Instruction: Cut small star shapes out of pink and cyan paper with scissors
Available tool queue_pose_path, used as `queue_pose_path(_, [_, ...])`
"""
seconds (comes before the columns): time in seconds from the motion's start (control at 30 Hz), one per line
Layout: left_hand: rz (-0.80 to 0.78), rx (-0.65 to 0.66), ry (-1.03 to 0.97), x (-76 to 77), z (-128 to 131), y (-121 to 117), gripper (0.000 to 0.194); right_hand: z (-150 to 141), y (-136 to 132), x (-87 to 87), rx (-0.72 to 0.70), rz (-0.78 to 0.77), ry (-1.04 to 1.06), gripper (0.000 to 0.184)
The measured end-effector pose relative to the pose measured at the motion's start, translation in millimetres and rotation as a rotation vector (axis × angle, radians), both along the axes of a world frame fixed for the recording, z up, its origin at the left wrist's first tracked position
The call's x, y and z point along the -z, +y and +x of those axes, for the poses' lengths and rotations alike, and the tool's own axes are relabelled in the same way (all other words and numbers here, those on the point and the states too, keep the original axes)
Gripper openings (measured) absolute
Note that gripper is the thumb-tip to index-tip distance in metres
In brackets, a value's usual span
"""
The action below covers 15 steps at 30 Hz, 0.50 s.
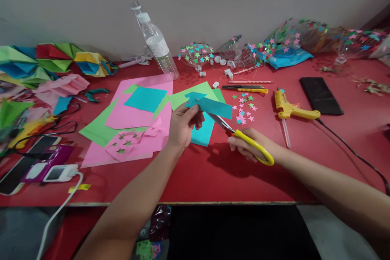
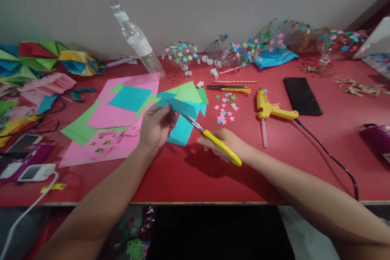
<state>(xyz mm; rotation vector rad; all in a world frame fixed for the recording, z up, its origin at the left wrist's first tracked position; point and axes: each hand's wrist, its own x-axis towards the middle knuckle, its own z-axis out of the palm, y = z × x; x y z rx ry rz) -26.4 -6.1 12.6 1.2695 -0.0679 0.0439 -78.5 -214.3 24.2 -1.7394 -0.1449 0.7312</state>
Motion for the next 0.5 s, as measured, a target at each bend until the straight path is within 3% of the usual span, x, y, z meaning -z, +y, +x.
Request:
queue_pose_path(0.23, [0.030, -0.025, 0.011, 2.2, -1, -3, 0.028, -3, 4, -2.8, -0.019, -0.009, -0.011, 0.048])
queue_pose_path(0.5, [0.010, -0.004, 0.026, 3.1, -1, -4, 0.030, -7, 6, 13.7, 0.024, -0.048, 0.013, 0.044])
